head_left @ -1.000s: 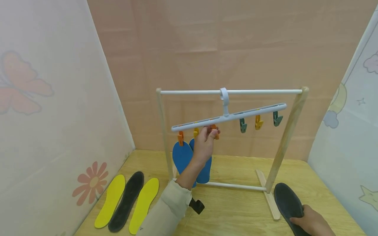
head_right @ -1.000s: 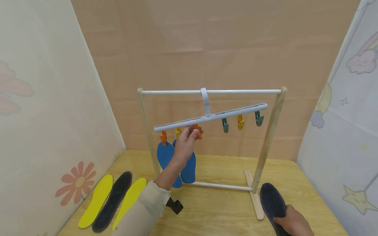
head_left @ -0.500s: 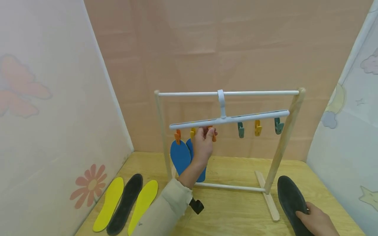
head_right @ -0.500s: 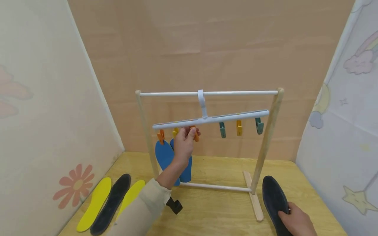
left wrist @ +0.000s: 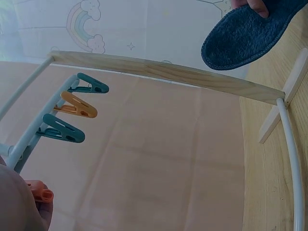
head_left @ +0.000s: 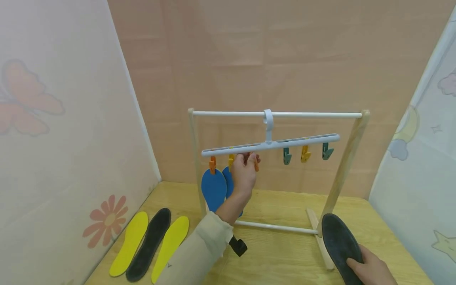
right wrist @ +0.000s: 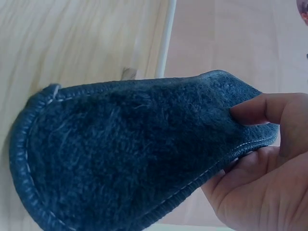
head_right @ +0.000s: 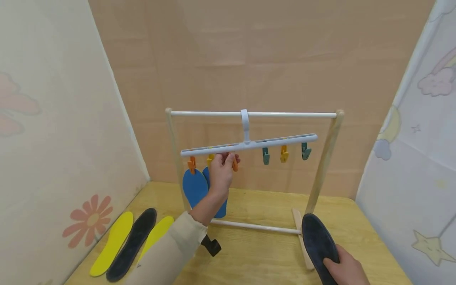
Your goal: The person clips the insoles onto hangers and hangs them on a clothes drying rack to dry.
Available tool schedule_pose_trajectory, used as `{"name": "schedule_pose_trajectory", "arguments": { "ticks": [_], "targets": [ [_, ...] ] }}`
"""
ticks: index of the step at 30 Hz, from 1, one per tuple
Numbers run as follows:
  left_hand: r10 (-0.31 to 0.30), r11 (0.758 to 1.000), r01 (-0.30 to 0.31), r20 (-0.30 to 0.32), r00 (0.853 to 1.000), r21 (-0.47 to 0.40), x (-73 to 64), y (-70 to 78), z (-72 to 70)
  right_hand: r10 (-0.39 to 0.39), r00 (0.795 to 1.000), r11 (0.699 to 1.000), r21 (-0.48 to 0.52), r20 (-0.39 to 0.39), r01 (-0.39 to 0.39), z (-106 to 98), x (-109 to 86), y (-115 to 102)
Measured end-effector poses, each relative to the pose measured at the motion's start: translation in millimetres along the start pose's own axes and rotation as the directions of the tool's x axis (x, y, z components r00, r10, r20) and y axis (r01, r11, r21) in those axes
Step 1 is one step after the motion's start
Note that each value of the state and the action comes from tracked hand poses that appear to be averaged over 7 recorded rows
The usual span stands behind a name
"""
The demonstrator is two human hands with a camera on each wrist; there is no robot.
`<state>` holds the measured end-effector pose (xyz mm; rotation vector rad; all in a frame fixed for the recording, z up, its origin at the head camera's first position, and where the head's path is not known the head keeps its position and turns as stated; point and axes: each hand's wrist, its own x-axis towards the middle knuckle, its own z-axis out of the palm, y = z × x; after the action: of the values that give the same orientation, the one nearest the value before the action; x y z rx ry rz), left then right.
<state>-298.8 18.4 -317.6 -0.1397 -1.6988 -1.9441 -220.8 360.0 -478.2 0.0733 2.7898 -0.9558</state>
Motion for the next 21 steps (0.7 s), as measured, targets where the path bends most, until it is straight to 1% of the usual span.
{"name": "schedule_pose_trajectory", "arguments": {
  "ticks": [4, 10, 12, 17, 19, 21],
  "targets": [
    [-0.021, 1.0, 0.02, -0.016, 1.0, -0.004, 0.5, -0.4, -2.1, -0.025, 1.0, 0.999, 0.036, -0.007, 0.025, 4.1, -2.7, -13.2],
    [0.008, 1.0, -0.007, -0.035, 0.999, 0.027, 3.5, 5.8, -1.9, -0.066, 0.998, 0.992, 0.105, -0.024, 0.068, 15.2, -5.9, -39.2],
    [0.007, 1.0, -0.006, -0.044, 0.999, 0.03, 4.5, 7.0, -0.7, -0.085, 0.996, 0.988, 0.129, -0.031, 0.088, 19.1, -5.8, -47.9],
    [-0.017, 1.0, 0.017, -0.059, 0.998, 0.0, 1.9, 6.7, 1.4, -0.132, 0.99, 0.969, 0.202, -0.046, 0.139, 27.2, -5.8, -67.0],
    [-0.025, 1.0, 0.024, -0.062, 0.998, -0.01, 0.2, 5.3, 2.1, -0.139, 0.989, 0.962, 0.231, -0.048, 0.146, 29.2, -5.7, -72.5],
    [-0.026, 0.999, 0.025, -0.063, 0.998, -0.02, -1.4, 4.4, 2.9, -0.144, 0.989, 0.96, 0.237, -0.045, 0.15, 29.5, -5.4, -75.8]
  ]
}}
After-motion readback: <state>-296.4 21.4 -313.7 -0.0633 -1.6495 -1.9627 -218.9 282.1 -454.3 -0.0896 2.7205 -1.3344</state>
